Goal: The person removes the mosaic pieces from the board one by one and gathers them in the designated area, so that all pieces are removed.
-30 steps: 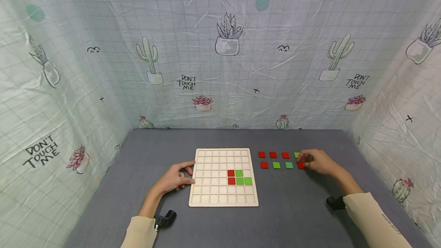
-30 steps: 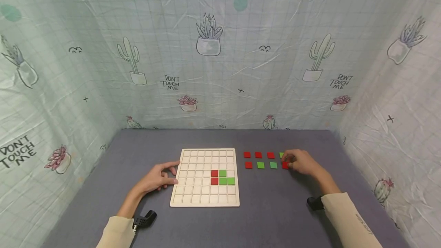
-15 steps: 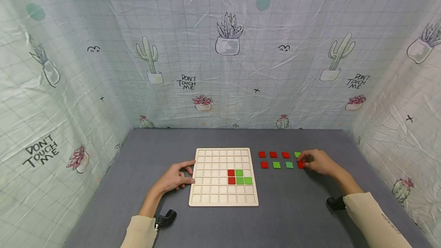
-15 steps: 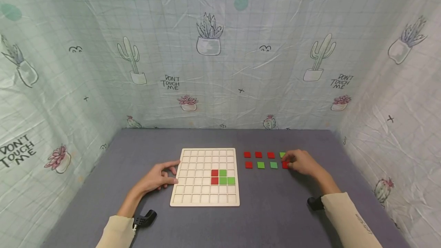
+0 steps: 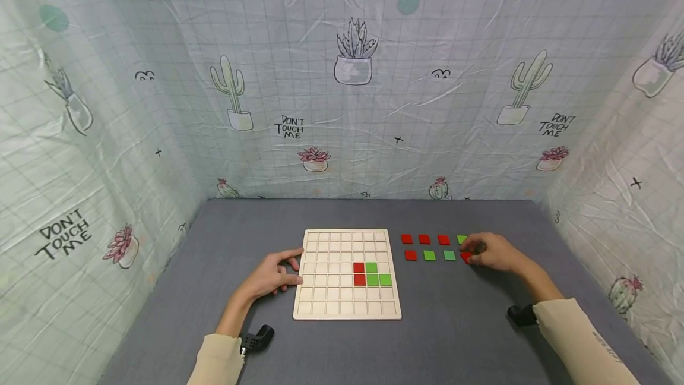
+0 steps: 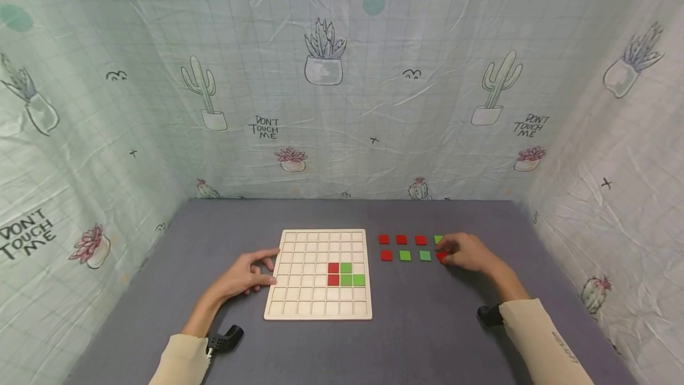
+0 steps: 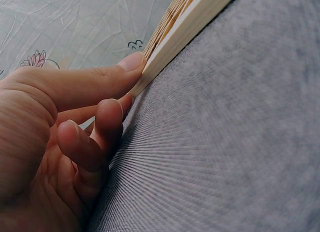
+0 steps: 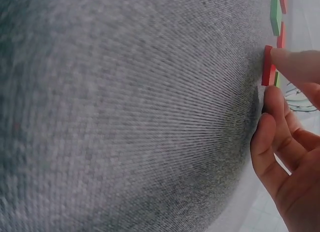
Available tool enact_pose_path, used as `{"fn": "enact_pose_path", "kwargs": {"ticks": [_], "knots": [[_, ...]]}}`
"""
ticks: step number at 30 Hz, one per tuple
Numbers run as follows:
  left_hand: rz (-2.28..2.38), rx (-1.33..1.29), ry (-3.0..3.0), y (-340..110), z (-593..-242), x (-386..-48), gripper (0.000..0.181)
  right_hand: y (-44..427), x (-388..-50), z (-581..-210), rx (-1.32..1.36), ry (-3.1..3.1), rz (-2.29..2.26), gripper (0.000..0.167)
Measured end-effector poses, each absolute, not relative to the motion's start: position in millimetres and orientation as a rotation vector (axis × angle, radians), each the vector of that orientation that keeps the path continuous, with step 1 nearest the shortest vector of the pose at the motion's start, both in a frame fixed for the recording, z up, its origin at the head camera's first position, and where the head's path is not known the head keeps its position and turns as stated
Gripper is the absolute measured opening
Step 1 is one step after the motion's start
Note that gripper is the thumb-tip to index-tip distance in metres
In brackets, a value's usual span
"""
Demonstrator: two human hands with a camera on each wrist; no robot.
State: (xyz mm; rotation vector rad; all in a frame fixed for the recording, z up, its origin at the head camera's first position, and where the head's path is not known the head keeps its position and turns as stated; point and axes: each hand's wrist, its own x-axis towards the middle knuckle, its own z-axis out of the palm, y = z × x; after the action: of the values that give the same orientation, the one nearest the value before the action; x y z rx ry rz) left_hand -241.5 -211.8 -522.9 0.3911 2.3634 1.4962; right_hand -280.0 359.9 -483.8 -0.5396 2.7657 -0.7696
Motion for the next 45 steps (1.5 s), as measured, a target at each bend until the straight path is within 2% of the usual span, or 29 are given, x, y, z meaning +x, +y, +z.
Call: {"fn": "enact_pose_path", "kwargs": {"ticks": [31,45], "knots": [[1.498,0.384,2.362,-211.9,-520.8,-239.9,0.075,357.0,-279.1,-478.6,-0.55,2.824,-0.653,0.023],[1.479,0.382,2.384,-211.1,-519.7,-238.8,0.075,316.1,-277.3,-460.5,-0.733,2.832,-0.755,0.023]]}}
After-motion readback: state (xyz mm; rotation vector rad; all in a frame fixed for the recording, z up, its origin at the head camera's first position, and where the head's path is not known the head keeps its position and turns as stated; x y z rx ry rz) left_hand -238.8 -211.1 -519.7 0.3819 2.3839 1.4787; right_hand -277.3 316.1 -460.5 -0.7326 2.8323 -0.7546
